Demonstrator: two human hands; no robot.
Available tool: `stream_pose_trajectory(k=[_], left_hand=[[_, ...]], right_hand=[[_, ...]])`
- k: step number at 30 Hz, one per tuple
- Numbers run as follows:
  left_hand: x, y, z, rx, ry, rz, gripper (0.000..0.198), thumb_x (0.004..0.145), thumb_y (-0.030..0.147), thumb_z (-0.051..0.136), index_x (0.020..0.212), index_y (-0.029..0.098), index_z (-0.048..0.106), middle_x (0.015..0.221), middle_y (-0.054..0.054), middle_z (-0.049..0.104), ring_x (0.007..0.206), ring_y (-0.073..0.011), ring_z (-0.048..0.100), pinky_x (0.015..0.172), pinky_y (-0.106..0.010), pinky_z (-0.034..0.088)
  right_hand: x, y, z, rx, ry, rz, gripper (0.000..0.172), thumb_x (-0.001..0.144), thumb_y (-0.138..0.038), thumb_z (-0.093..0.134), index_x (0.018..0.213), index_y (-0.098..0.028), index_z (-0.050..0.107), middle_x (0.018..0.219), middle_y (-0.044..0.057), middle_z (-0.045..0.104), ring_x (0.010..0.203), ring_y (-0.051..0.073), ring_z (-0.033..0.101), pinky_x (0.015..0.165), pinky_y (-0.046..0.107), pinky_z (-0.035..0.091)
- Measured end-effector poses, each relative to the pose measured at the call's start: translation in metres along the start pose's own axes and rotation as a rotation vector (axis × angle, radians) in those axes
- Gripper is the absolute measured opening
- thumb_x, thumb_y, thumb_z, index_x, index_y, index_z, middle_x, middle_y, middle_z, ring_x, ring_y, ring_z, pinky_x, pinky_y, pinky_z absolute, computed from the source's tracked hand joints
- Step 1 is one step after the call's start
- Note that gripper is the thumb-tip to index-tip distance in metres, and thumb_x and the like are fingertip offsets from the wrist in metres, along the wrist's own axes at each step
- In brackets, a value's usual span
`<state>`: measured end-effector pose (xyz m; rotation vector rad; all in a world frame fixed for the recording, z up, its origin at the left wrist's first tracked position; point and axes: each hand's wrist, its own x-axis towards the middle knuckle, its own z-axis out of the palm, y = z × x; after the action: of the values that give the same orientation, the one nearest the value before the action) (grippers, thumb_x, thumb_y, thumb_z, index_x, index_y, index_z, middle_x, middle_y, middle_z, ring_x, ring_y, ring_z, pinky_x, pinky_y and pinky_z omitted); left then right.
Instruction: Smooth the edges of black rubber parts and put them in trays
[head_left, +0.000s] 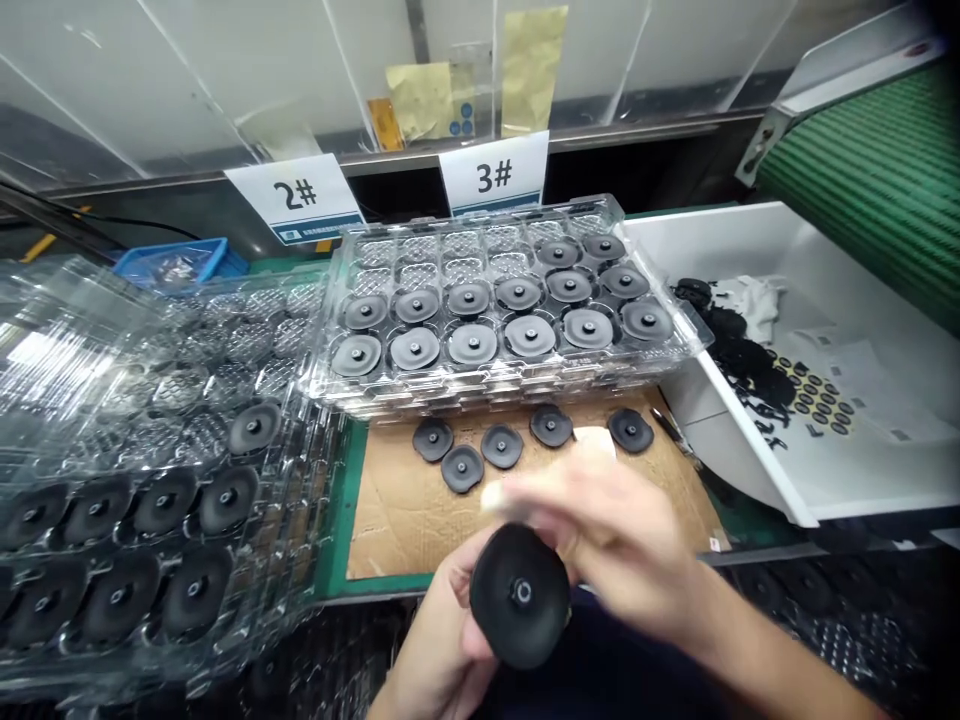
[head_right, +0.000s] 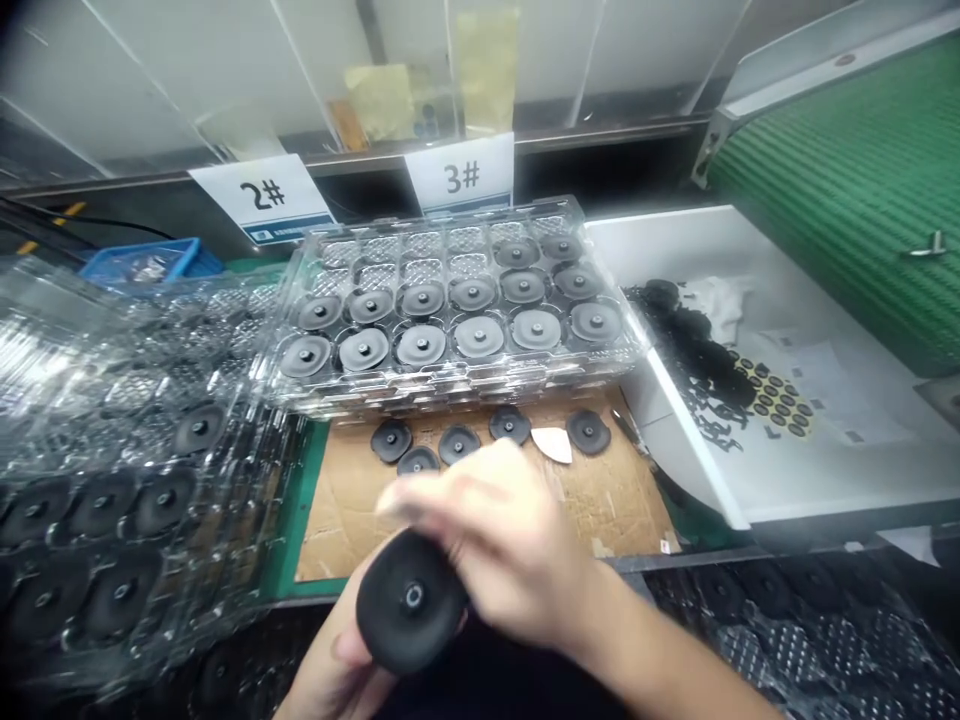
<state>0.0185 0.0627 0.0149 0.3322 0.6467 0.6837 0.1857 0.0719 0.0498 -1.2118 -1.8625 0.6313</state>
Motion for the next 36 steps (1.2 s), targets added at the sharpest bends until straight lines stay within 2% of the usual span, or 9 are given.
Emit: stream_pose_trajectory(k=[2, 5, 7, 10, 15, 23, 29, 32, 36], left_hand=[[-0.003, 0.004, 0.001, -0.090, -0.018, -0.025, 0.063, 0.047, 0.039, 0.079, 0.106, 0.025, 0.063, 0.109, -0.008, 0.065, 0.097, -0.0290, 0.061, 0.079, -0.035, 0.049], [-0.005, 0.008, -0.003, -0.178, -0.015, -0.035, 0.058, 0.052, 0.034, 0.079, 0.107, 0.024, 0.062, 0.114, -0.008, 0.064, 0.102, -0.0291, 0.059, 0.082, -0.033, 0.049], [-0.005, 0.009, -0.009, -0.200, -0.007, -0.020, 0.057, 0.053, 0.033, 0.078, 0.107, 0.023, 0.062, 0.115, -0.009, 0.063, 0.103, -0.0288, 0.059, 0.082, -0.032, 0.050], [-0.004, 0.009, -0.019, -0.223, -0.017, 0.009, 0.060, 0.054, 0.035, 0.077, 0.110, 0.020, 0.060, 0.119, -0.011, 0.060, 0.104, -0.0300, 0.058, 0.083, -0.033, 0.049], [-0.006, 0.012, -0.030, -0.233, -0.001, 0.027, 0.057, 0.059, 0.036, 0.074, 0.113, 0.023, 0.059, 0.126, -0.011, 0.055, 0.109, -0.0304, 0.054, 0.085, -0.033, 0.048], [-0.006, 0.011, -0.035, -0.237, -0.028, 0.054, 0.058, 0.065, 0.033, 0.070, 0.120, 0.028, 0.053, 0.126, -0.009, 0.056, 0.110, -0.0274, 0.055, 0.087, -0.033, 0.047], [-0.005, 0.007, -0.036, -0.233, 0.024, 0.082, 0.052, 0.071, 0.035, 0.064, 0.121, 0.027, 0.051, 0.128, -0.009, 0.054, 0.113, -0.0275, 0.052, 0.095, -0.037, 0.042], [-0.004, 0.007, -0.034, -0.223, 0.026, 0.075, 0.050, 0.069, 0.033, 0.067, 0.117, 0.026, 0.055, 0.128, -0.009, 0.054, 0.115, -0.0279, 0.050, 0.095, -0.036, 0.042], [-0.001, 0.006, -0.026, -0.173, 0.050, 0.099, 0.052, 0.068, 0.033, 0.068, 0.118, 0.024, 0.054, 0.128, -0.010, 0.053, 0.116, -0.0289, 0.049, 0.096, -0.038, 0.041]], right_hand=[[-0.006, 0.022, 0.003, 0.009, 0.102, 0.317, 0.024, 0.088, -0.024, 0.046, 0.107, -0.023, 0.060, 0.099, 0.003, 0.065, 0.085, 0.016, 0.059, 0.073, 0.029, 0.046], [-0.030, 0.059, 0.024, 0.029, 0.001, 0.537, 0.025, 0.086, -0.030, 0.048, 0.101, -0.020, 0.064, 0.094, 0.005, 0.067, 0.084, 0.018, 0.062, 0.072, 0.029, 0.051], [-0.052, 0.079, 0.047, 0.002, -0.057, 0.553, 0.025, 0.085, -0.029, 0.047, 0.098, -0.018, 0.066, 0.088, 0.006, 0.066, 0.081, 0.019, 0.063, 0.072, 0.032, 0.052], [-0.084, 0.096, 0.074, -0.111, -0.009, 0.578, 0.031, 0.087, -0.028, 0.042, 0.107, -0.016, 0.062, 0.101, 0.012, 0.058, 0.090, 0.022, 0.059, 0.077, 0.039, 0.051], [-0.109, 0.097, 0.087, -0.235, 0.012, 0.552, 0.035, 0.083, -0.030, 0.051, 0.115, -0.018, 0.058, 0.114, 0.013, 0.048, 0.095, 0.025, 0.056, 0.081, 0.043, 0.049], [-0.093, 0.104, 0.085, -0.278, 0.053, 0.492, 0.032, 0.086, -0.029, 0.045, 0.111, -0.014, 0.058, 0.101, 0.013, 0.051, 0.080, 0.020, 0.057, 0.072, 0.038, 0.051], [-0.092, 0.086, 0.087, -0.166, -0.003, 0.447, 0.026, 0.090, -0.028, 0.041, 0.105, -0.017, 0.060, 0.085, 0.006, 0.063, 0.067, 0.014, 0.060, 0.062, 0.026, 0.052], [-0.086, 0.081, 0.086, -0.116, -0.033, 0.434, 0.024, 0.088, -0.029, 0.046, 0.100, -0.017, 0.063, 0.082, 0.005, 0.065, 0.071, 0.016, 0.062, 0.065, 0.027, 0.052], [-0.053, 0.058, 0.059, -0.068, 0.027, 0.469, 0.022, 0.088, -0.027, 0.045, 0.102, -0.019, 0.061, 0.093, 0.005, 0.066, 0.084, 0.017, 0.061, 0.073, 0.028, 0.051]])
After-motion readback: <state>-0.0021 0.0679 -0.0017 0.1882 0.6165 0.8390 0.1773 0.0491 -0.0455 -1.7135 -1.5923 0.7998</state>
